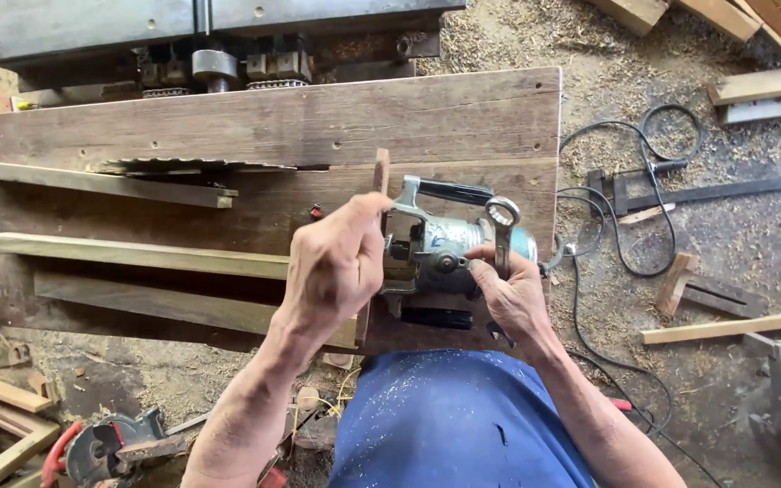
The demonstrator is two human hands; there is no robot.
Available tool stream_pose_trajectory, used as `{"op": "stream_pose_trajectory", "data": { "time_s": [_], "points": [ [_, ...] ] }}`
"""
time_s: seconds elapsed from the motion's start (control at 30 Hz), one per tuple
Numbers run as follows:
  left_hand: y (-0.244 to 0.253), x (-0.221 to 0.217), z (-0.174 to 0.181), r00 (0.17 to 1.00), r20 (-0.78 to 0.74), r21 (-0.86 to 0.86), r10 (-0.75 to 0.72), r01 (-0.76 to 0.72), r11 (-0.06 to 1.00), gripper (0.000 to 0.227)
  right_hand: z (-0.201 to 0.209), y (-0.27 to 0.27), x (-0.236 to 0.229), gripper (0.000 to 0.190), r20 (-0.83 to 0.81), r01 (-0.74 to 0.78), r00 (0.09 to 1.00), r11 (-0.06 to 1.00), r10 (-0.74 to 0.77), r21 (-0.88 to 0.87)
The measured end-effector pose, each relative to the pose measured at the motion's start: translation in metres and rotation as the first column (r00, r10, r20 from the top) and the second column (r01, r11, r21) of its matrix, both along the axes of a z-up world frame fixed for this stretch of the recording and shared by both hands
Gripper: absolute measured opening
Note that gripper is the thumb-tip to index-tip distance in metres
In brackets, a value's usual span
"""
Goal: Adjusting the bit height and tightening the collet of a handheld router using a wrench and a metal rod on a workbench.
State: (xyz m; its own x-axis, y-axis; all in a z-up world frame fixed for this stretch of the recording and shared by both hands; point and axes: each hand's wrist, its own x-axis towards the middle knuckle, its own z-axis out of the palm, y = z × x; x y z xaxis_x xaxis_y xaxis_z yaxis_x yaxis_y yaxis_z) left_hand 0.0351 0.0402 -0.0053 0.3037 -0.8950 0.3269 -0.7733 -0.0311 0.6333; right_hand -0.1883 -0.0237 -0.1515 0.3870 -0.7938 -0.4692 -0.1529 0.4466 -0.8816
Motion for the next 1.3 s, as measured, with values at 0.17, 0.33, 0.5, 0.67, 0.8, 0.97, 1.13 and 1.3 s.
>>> {"op": "stream_pose_trajectory", "data": {
  "time_s": [0.17, 0.33, 0.5, 0.67, 0.8, 0.97, 1.13, 1.3],
  "points": [
    [-0.020, 0.002, 0.004, 1.000, 0.011, 0.105, -0.017, 0.016, 0.994, 0.018, 0.008, -0.002, 0.001, 0.014, -0.018, -0.035, 0.999, 0.999, 0.035, -0.026],
    [-0.019, -0.004, -0.007, 1.000, -0.008, 0.103, 0.017, -0.016, 0.995, 0.020, 0.002, -0.002, 0.000, 0.014, -0.020, -0.018, 1.000, 1.000, 0.018, -0.005],
    [0.012, -0.017, -0.019, 0.999, 0.016, 0.076, 0.039, -0.040, 0.996, 0.023, 0.026, -0.002, 0.008, 0.012, -0.010, -0.012, 1.000, 1.000, 0.012, -0.009],
    [0.019, -0.015, -0.007, 0.996, 0.024, 0.053, 0.089, -0.090, 0.994, 0.023, 0.048, -0.001, 0.011, 0.019, 0.146, 0.021, 0.989, 0.999, -0.027, 0.044],
    [-0.002, -0.013, -0.005, 0.993, 0.085, 0.011, 0.086, -0.087, 0.996, 0.021, 0.081, 0.004, 0.021, 0.021, 0.239, 0.024, 0.971, 0.999, -0.015, -0.034],
    [-0.017, -0.009, -0.022, 0.985, 0.088, -0.061, 0.149, -0.144, 0.988, 0.013, 0.094, 0.022, 0.042, 0.009, 0.577, 0.102, 0.815, 0.964, 0.060, -0.244],
    [-0.046, 0.010, -0.031, 0.973, -0.061, 0.228, 0.222, -0.203, 0.952, 0.005, 0.081, 0.034, 0.058, 0.005, 0.652, 0.155, 0.755, 0.946, 0.073, -0.285],
    [-0.061, 0.011, -0.040, 0.961, -0.060, 0.319, 0.271, -0.239, 0.917, 0.005, 0.060, 0.041, 0.066, 0.008, 0.652, 0.178, 0.738, 0.882, 0.174, -0.437]
  ]
}}
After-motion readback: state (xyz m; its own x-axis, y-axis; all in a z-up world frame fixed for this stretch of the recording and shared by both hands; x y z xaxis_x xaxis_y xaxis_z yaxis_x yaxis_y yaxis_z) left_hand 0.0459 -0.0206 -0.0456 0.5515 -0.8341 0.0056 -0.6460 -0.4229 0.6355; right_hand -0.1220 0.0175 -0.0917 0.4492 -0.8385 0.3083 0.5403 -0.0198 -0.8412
